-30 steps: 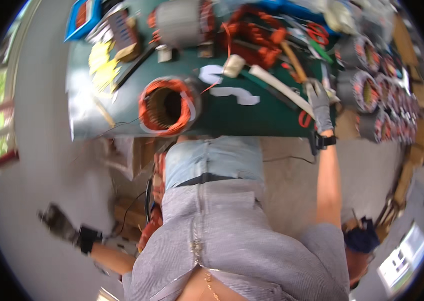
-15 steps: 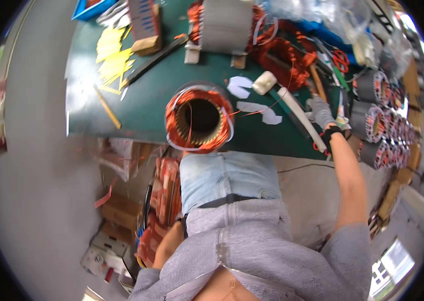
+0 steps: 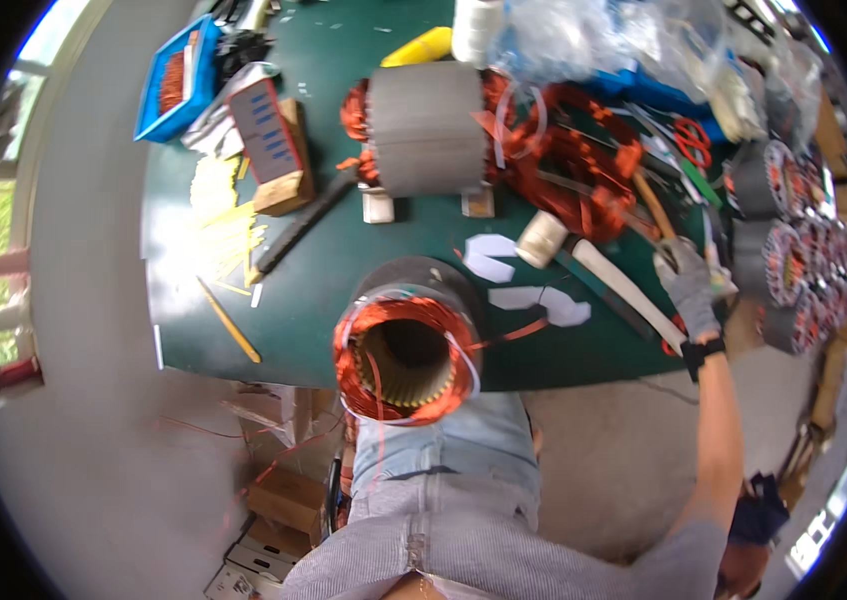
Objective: Assembling and securing internal components of an electric motor stator using hand tools.
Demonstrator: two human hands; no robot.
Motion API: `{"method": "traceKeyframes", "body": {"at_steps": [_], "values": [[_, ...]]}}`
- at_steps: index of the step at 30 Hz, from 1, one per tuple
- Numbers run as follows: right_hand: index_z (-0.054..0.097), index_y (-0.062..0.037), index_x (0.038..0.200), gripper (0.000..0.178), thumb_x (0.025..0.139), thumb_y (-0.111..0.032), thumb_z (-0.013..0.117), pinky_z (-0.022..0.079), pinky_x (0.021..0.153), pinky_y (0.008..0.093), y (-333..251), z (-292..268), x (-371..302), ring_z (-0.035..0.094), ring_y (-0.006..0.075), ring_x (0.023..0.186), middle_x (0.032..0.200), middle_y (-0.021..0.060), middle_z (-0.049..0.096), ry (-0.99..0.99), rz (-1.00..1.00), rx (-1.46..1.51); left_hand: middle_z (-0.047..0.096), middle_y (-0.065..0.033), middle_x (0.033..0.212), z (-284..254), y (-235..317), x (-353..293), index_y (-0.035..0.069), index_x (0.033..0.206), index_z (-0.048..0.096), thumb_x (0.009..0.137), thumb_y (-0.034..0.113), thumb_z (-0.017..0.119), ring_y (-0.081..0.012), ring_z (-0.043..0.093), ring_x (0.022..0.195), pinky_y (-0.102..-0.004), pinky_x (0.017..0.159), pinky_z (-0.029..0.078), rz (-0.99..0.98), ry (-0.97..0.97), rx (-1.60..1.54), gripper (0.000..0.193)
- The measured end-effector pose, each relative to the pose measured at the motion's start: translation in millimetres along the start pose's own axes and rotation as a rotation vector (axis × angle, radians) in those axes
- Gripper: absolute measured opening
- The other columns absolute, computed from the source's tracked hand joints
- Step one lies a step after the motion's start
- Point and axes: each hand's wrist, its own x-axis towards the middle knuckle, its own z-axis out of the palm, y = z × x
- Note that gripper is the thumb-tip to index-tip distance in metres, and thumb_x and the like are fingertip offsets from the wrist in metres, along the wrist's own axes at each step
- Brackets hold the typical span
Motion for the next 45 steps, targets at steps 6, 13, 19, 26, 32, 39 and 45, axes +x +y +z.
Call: {"method": "traceKeyframes", "body": {"at_steps": [6, 13, 19, 26, 32, 39, 45], "values": [[0.052, 0.0012, 0.130, 0.067, 0.070, -0.013, 0.079, 0.044, 0.095, 0.0365, -5.9, 87.4, 37.8, 0.055, 0.0304, 0.107, 0.119, 0.0180, 0.058, 0.075, -0.036, 0.067, 0.062, -0.0167, 0.108, -147.1, 27.7, -38.5, 0.014, 0.130, 0.051, 0.089, 0.030, 0.057, -0.0372, 0.062, 0.100, -0.0470, 0.086, 0.050, 0.146, -0.301, 0.381, 0.044], [0.058, -0.0018, 0.116, 0.037, 0.085, -0.018, 0.069, 0.049, 0.078, 0.0397, 6.4, 50.6, 28.9, 0.064, 0.0301, 0.088, 0.095, 0.0170, 0.066, 0.206, 0.178, -0.179, 0.065, -0.0158, 0.094, -161.6, 171.4, -5.2, 0.008, 0.117, 0.058, 0.092, 0.025, 0.056, -0.0374, 0.064, 0.081, -0.0490, 0.075, 0.049, 1.271, 0.234, 0.455, 0.030], [0.058, -0.0058, 0.097, 0.017, 0.090, -0.019, 0.067, 0.046, 0.065, 0.0310, -87.2, 39.6, -103.6, 0.054, 0.0140, 0.068, 0.080, 0.0028, 0.061, 0.676, -0.068, 0.212, 0.060, -0.0152, 0.108, -102.9, 206.5, -29.0, 0.006, 0.116, 0.060, 0.086, 0.012, 0.059, -0.0347, 0.057, 0.102, -0.0443, 0.090, 0.045, 1.633, 0.475, 0.367, 0.030], [0.059, -0.0008, 0.099, 0.026, 0.081, -0.015, 0.071, 0.048, 0.070, 0.0355, -95.6, 84.4, -169.7, 0.058, 0.0208, 0.074, 0.083, 0.0115, 0.063, 0.503, 0.046, 0.013, 0.060, -0.0185, 0.115, -82.8, 231.9, -61.3, 0.004, 0.108, 0.064, 0.077, 0.003, 0.061, -0.0398, 0.057, 0.107, -0.0470, 0.095, 0.045, 1.945, 0.858, 0.284, 0.031], [0.060, -0.0036, 0.097, 0.023, 0.083, -0.019, 0.072, 0.041, 0.057, 0.0257, -79.3, 57.1, -210.9, 0.049, 0.0081, 0.064, 0.072, -0.0009, 0.056, 0.186, 0.330, 0.636, 0.060, -0.0151, 0.125, -113.6, 276.9, -88.0, 0.006, 0.104, 0.068, 0.082, 0.008, 0.058, -0.0360, 0.051, 0.123, -0.0456, 0.105, 0.039, 2.041, 1.314, 0.368, 0.024], [0.049, -0.0132, 0.095, 0.019, 0.088, -0.014, 0.066, 0.026, 0.045, 0.0148, -182.2, 66.9, -229.7, 0.031, -0.0019, 0.052, 0.078, -0.0072, 0.045, 0.196, 0.208, 1.373, 0.063, -0.0166, 0.101, -167.1, 351.5, -54.5, 0.005, 0.084, 0.061, 0.087, 0.021, 0.048, -0.0360, 0.057, 0.107, -0.0545, 0.109, 0.032, 2.037, 1.470, 0.132, 0.021], [0.051, -0.0103, 0.089, 0.019, 0.084, -0.013, 0.070, 0.034, 0.050, 0.0177, -243.8, 88.6, -176.1, 0.040, 0.0005, 0.059, 0.076, -0.0051, 0.047, 0.200, 0.016, 1.384, 0.063, -0.0106, 0.092, -157.6, 345.1, -68.2, 0.008, 0.084, 0.062, 0.091, 0.032, 0.046, -0.0312, 0.056, 0.106, -0.0540, 0.109, 0.028, 1.848, 1.502, 0.232, 0.030]]}}
